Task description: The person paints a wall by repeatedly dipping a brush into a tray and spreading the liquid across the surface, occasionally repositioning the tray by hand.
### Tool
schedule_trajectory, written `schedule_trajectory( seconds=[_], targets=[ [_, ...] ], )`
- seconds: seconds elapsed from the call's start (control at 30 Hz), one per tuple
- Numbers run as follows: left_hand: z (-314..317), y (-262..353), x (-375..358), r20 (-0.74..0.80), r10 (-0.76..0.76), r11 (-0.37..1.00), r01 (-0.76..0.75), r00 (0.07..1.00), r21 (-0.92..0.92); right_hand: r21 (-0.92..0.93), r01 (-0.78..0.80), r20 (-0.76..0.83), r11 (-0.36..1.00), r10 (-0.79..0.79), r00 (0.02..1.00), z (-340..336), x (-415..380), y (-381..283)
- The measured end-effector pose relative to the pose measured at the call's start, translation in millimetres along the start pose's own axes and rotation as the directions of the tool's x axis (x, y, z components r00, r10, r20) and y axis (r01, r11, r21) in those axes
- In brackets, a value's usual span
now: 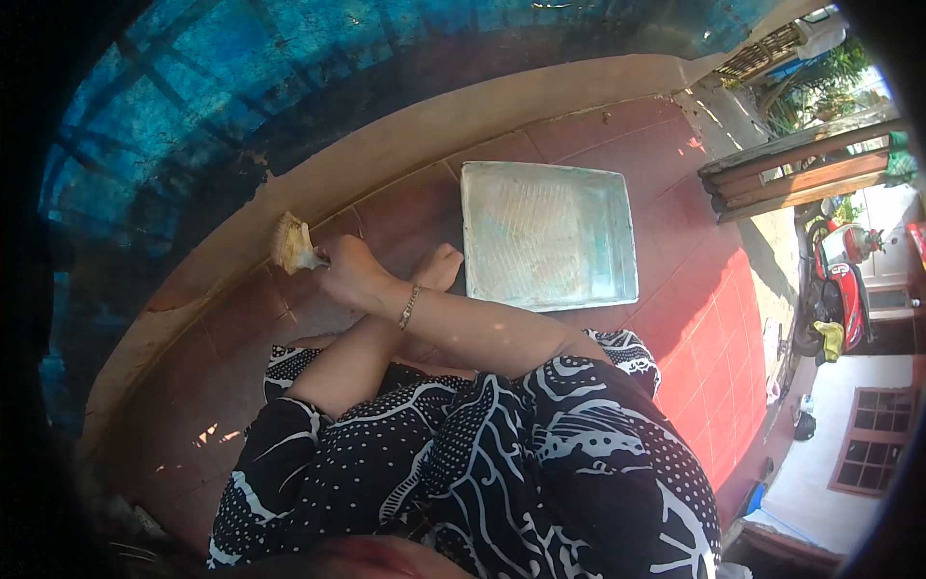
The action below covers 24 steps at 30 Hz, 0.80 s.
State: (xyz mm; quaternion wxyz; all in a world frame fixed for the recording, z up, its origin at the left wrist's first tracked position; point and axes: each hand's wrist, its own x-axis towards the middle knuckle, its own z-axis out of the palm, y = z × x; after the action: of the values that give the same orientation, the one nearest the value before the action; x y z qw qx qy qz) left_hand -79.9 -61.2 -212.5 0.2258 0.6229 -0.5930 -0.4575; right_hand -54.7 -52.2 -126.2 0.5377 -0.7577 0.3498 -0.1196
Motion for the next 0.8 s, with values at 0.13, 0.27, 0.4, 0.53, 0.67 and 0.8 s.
schedule_trajectory(
  seconds=[0.13, 0.27, 0.4, 0.53, 0.67, 0.8],
  targets=[
    [57.7, -72.6, 56.9, -0.007, 0.190, 0.905, -0.172, 0.982, 0.390, 0.327, -0.238, -0.097, 0.915, 0.283, 0.954, -50.5, -17.9, 3.4],
    [24.1, 1.4, 26.6, -0.111, 0.162, 0.987, -0.159, 0.981, 0.034, 0.249, -0.154, -0.522, 0.956, 0.266, 0.810, -99.2, -39.5, 45.5],
    [6.7, 19.2, 12.6, -0.007, -0.291, 0.953, 0.289, 0.957, -0.086, 0.254, -0.122, -0.656, 0.959, 0.264, 0.707, -99.5, -15.4, 56.9],
    [7.1, 14.5, 9.1, 0.011, -0.143, 0.989, 0.143, 0.990, 0.033, -0.198, -0.020, -0.512, 0.980, -0.086, 0.855, -39.8, 0.7, 15.6],
    [-4.8, 27.7, -4.1, -0.058, -0.301, 0.950, 0.294, 0.952, -0.105, -0.164, 0.142, -0.188, 0.976, -0.173, 0.967, 50.7, -7.2, -28.7],
    [-7.2, 28.4, -3.3, -0.060, -0.319, 0.946, 0.314, 0.946, -0.080, -0.125, 0.214, 0.012, 0.969, -0.214, 0.977, 100.1, 7.5, -56.4]
  ],
)
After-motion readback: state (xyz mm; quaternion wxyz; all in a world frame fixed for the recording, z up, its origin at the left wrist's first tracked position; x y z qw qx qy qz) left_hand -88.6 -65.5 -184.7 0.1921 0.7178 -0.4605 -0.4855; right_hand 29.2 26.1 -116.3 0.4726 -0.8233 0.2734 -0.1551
